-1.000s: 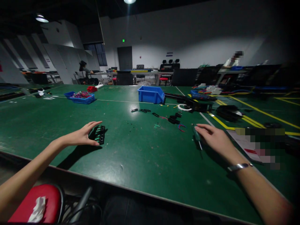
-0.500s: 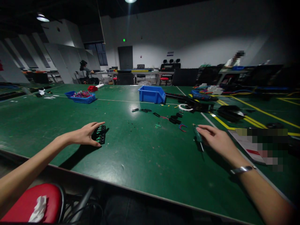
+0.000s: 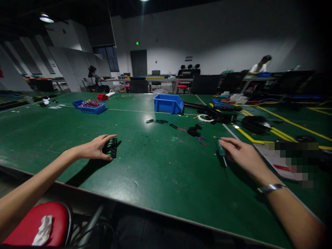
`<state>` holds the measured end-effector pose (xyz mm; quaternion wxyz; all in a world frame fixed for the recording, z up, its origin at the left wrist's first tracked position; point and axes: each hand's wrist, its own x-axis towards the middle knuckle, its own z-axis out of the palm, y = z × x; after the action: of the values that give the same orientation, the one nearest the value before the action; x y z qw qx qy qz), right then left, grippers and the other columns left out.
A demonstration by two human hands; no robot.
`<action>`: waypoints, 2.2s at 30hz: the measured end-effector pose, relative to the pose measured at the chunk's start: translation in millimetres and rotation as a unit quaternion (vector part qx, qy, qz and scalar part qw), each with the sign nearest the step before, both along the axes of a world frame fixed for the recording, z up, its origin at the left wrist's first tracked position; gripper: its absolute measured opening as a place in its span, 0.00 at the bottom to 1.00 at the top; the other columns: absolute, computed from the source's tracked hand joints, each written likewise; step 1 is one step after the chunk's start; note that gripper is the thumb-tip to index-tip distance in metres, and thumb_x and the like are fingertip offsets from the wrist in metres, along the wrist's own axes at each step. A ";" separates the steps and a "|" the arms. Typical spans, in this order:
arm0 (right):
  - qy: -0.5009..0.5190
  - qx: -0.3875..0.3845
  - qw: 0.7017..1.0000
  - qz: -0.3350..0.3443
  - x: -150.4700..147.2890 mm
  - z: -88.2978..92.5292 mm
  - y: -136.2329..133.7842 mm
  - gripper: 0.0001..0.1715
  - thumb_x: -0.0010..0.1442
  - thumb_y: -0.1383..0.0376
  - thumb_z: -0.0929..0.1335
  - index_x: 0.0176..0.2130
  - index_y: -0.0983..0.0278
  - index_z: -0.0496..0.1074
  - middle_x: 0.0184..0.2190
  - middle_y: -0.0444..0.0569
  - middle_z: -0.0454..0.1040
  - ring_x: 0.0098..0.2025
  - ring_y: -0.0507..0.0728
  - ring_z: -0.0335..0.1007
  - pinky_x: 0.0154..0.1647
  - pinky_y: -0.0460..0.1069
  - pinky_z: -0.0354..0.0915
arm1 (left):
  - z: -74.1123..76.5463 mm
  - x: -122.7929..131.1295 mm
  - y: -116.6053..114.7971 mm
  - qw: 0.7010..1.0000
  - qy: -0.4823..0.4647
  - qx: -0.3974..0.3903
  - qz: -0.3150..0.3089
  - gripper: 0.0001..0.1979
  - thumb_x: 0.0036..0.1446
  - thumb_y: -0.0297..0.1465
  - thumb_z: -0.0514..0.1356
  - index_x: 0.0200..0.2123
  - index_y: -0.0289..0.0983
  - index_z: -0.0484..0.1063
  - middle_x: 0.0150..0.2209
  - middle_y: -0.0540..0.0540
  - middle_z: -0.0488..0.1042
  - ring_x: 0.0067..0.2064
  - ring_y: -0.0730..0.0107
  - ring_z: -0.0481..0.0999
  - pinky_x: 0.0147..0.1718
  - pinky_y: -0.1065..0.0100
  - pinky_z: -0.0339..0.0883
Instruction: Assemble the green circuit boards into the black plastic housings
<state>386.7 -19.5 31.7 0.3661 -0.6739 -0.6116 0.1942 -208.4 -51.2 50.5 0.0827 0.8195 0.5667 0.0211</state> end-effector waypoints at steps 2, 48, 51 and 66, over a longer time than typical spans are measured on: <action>0.000 -0.002 1.000 -0.001 -0.3 0.5 0.3 0.34 0.56 0.41 0.68 0.50 0.62 0.78 0.22 0.45 0.71 0.23 0.55 0.61 0.25 0.49 0.55 | 0.6 0.4 -0.2 1.000 -0.001 -0.004 0.000 0.55 0.49 0.55 0.65 0.73 0.44 0.41 0.65 0.37 0.58 0.65 0.48 0.63 0.63 0.55 0.60; 0.008 -0.027 0.999 -0.021 -3.9 5.1 -4.4 0.37 0.53 0.40 0.69 0.50 0.62 0.78 0.22 0.45 0.70 0.23 0.55 0.61 0.23 0.49 0.54 | 4.1 -1.8 2.9 1.000 -0.015 -0.023 -0.011 0.54 0.49 0.56 0.64 0.72 0.45 0.44 0.65 0.38 0.59 0.64 0.48 0.64 0.61 0.56 0.62; 0.011 -0.025 1.000 -0.014 -2.7 4.5 -4.0 0.37 0.53 0.40 0.68 0.51 0.62 0.78 0.24 0.46 0.72 0.23 0.55 0.62 0.24 0.49 0.55 | 3.6 -1.8 3.4 1.000 -0.012 -0.023 -0.011 0.54 0.49 0.56 0.64 0.72 0.45 0.43 0.65 0.37 0.59 0.64 0.47 0.64 0.62 0.55 0.62; -0.010 -0.017 1.000 -0.010 1.7 0.5 -0.8 0.37 0.55 0.40 0.68 0.51 0.63 0.78 0.22 0.47 0.71 0.22 0.55 0.61 0.23 0.49 0.53 | 11.7 1.2 -2.3 0.999 -0.013 -0.026 -0.018 0.53 0.50 0.55 0.65 0.72 0.46 0.44 0.67 0.39 0.56 0.66 0.47 0.62 0.64 0.55 0.60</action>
<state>388.4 -20.3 32.2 0.3503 -0.6882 -0.6051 0.1939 -207.3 -53.5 62.2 0.1114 0.8267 0.5513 0.0153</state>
